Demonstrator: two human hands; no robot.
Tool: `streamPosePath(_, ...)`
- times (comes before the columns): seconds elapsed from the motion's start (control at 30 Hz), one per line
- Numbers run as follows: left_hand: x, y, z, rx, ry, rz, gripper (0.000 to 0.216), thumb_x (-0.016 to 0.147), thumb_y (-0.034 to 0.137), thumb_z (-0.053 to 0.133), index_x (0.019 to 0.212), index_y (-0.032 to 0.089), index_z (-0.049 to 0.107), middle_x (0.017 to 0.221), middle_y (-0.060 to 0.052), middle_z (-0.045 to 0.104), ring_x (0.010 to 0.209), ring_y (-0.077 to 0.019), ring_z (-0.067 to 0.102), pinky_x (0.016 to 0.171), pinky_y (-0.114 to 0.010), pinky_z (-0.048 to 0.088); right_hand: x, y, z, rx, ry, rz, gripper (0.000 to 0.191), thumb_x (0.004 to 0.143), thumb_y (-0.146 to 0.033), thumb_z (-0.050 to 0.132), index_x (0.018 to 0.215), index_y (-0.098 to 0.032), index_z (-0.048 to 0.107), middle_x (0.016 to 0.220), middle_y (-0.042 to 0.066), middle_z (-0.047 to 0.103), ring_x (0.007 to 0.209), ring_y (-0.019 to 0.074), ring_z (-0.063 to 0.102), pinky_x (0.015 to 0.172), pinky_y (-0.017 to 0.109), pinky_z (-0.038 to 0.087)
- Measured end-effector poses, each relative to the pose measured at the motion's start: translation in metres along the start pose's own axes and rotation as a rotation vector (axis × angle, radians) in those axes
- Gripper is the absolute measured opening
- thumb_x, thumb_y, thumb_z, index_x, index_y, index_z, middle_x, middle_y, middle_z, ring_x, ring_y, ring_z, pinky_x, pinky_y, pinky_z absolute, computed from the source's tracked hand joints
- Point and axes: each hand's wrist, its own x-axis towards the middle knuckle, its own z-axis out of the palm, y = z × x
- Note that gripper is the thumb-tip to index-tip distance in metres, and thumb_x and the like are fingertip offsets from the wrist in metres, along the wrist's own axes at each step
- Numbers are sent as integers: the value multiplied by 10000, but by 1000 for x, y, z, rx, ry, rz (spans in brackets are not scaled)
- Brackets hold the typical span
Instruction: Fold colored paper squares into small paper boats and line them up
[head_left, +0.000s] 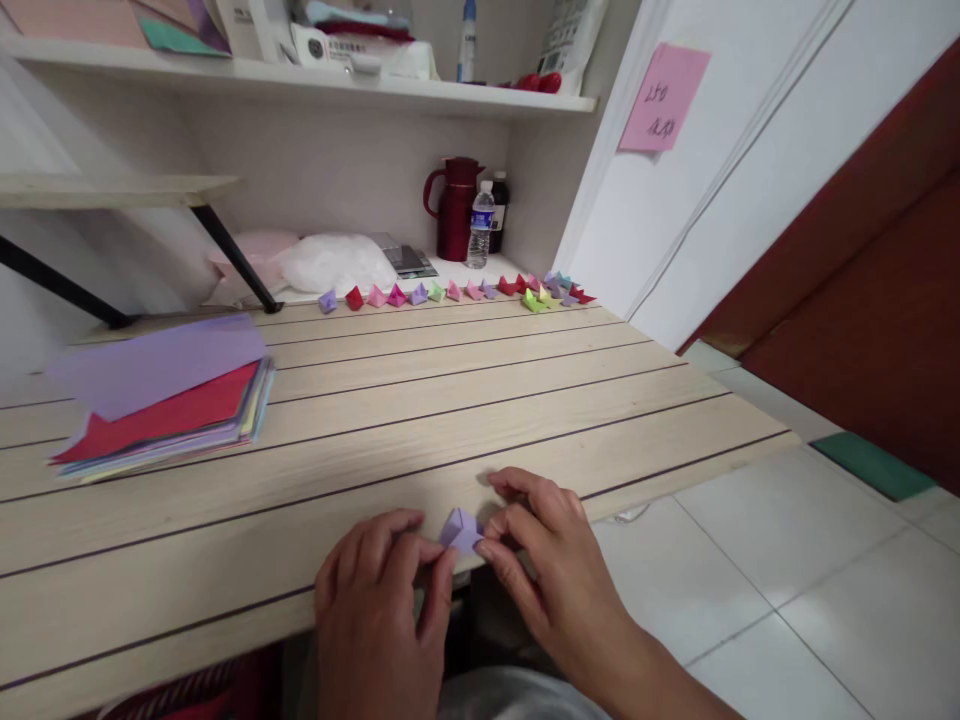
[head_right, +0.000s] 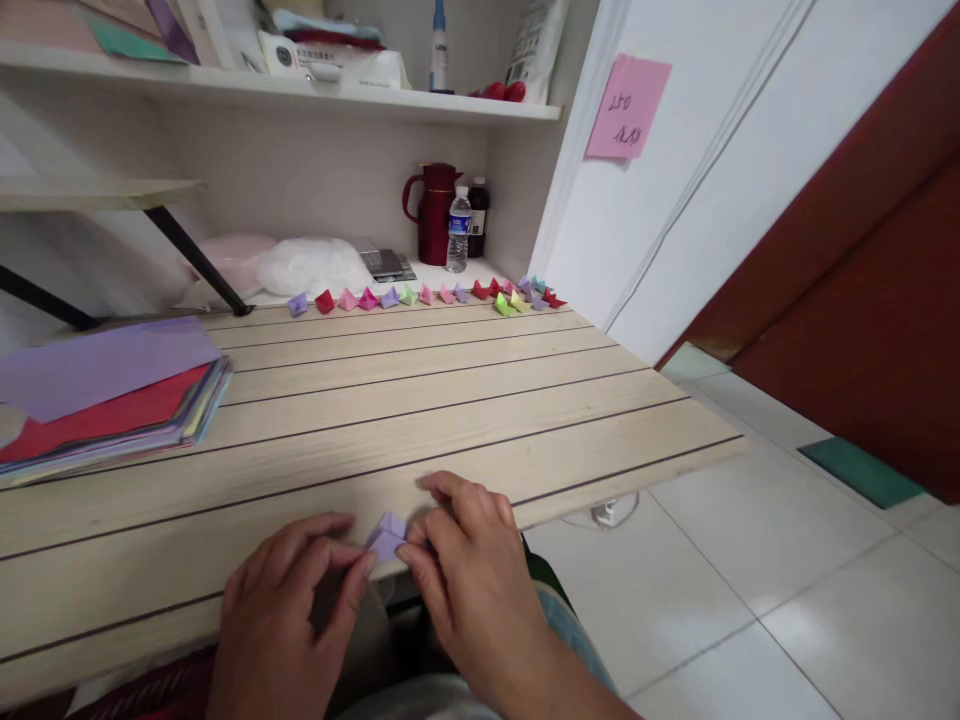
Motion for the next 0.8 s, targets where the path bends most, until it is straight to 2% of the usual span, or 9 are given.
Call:
streamPosePath(0.1, 1, 2, 0, 33, -41, -91, 85, 903, 319, 578, 843, 260, 582, 1044, -38, 687, 987, -247, 615, 853, -411, 378, 1, -2, 0, -37, -36, 17, 39, 992, -213, 529, 990, -232, 564, 1252, 108, 569, 1199, 285, 513, 935, 470, 390)
streamPosePath(0.37, 17, 12, -4, 100, -119, -170, 143, 904, 325, 572, 793, 238, 595, 1060, -73, 671, 998, -279, 587, 867, -463, 391, 6, -8, 4, -143, -32, 24, 32, 981, -226, 523, 960, -211, 542, 1215, 86, 588, 1054, 274, 534, 882, 467, 386)
streamPosePath(0.63, 16, 16, 0, 162, -75, -126, 113, 910, 279, 554, 815, 222, 576, 1072, -97, 669, 1004, -295, 581, 886, -482, 406, 11, -9, 5, -113, 0, 89, 120, 931, -248, 608, 839, -223, 536, 1136, 58, 604, 988, 261, 543, 850, 439, 391)
streamPosePath(0.8, 14, 13, 4, 194, -48, -72, 99, 899, 254, 572, 955, 182, 612, 1159, -133, 664, 1051, -327, 593, 882, -501, 420, 16, -9, 7, -184, -17, 64, 146, 921, -279, 634, 822, -224, 542, 1070, 54, 625, 923, 264, 546, 804, 445, 406)
